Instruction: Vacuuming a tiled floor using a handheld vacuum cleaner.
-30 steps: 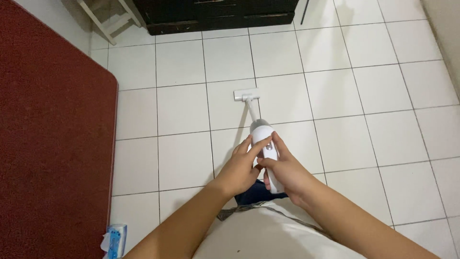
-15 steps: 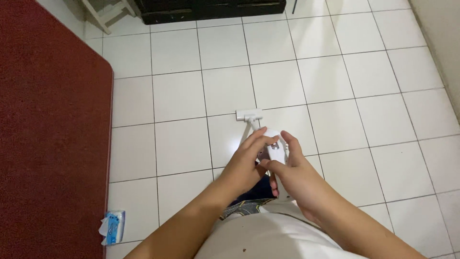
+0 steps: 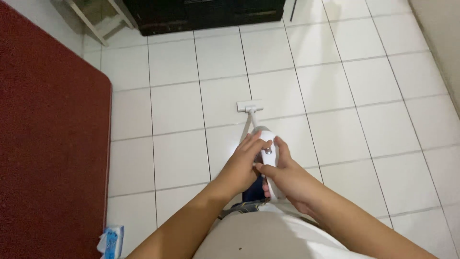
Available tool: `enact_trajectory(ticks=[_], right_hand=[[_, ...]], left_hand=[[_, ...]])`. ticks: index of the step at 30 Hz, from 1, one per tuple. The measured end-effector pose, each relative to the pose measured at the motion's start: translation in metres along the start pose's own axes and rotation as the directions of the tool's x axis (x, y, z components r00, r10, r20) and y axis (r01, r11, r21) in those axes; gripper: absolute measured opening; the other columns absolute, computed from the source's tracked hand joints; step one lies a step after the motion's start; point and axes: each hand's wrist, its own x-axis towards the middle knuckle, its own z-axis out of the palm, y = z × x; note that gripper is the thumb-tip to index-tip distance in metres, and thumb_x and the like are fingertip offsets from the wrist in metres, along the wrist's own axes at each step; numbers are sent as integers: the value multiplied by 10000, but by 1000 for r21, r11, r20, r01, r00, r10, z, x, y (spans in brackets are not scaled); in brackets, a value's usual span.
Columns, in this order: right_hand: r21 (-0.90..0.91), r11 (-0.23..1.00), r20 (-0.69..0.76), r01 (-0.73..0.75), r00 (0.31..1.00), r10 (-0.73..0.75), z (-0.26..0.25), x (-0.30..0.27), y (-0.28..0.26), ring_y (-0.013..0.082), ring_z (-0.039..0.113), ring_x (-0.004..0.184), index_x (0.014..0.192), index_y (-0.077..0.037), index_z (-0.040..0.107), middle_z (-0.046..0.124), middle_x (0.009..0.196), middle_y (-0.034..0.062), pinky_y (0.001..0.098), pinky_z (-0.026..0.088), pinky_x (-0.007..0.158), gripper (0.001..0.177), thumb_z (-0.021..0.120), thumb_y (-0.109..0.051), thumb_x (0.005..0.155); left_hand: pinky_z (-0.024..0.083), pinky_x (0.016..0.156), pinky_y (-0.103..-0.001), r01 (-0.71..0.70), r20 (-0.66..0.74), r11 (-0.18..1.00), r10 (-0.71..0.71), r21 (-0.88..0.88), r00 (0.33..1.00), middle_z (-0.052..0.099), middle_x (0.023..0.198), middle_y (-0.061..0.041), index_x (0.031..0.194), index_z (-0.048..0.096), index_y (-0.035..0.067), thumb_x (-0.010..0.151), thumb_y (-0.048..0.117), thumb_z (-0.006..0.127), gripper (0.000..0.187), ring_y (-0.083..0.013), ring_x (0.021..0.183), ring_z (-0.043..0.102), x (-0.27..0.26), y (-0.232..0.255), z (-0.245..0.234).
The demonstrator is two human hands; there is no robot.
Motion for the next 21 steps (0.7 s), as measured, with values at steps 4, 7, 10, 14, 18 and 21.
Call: enact_trajectory(ticks=[4,7,10,14,18,21], right_hand=[[-20,998,24,-55,998,56,-21,43,-33,179,551,681,1608,-391,-9,637,1055,77,342,511,593,969,660,-174,941],[-24,1000,42,2,999,-1,-37,77,-55,183,576,693,1619,-379,-45,627,1090,122,365,529,593,965,619,-140,960],[32,999,99,14,995,-18,-49,106,-73,200,563,653,1620,-403,-43,608,1045,167,373,524,565,978,579,-97,931],[37,998,130,53,990,-57,-53,125,-83,209,573,644,1605,-390,-88,622,1036,135,382,531,572,982,574,-102,940],[29,1000,107,9,994,-12,-54,120,-79,191,568,652,1610,-425,-85,611,993,124,374,528,580,986,579,-121,947],[51,999,96,9,995,-14,-58,122,-54,190,557,636,1612,-442,-47,585,941,101,367,520,560,991,593,-110,932]], left_hand=[[380,1143,-457,86,4,994,-86,74,996,242,1653,-227,1397,549,220,767,-72,718,714,-458,1483,287,43,1,-13],[486,1090,-414,200,9,980,-200,15,980,190,1660,-285,1459,512,310,813,-20,681,745,-409,1439,428,72,3,-21],[440,1085,-457,222,-6,973,-222,63,975,206,1605,-320,1533,417,356,825,21,735,845,-463,1439,345,98,-5,-18],[490,1068,-447,362,29,919,-370,158,928,294,1595,-309,1567,344,427,887,85,688,835,-439,1339,528,120,-4,-24],[514,1006,-427,339,128,935,-351,109,928,607,1341,-199,1555,299,462,824,39,661,919,-367,1226,625,120,-21,-18],[507,992,-444,329,151,929,-354,169,923,571,1321,-195,1565,285,485,885,73,660,879,-379,1212,607,102,-13,-15]])
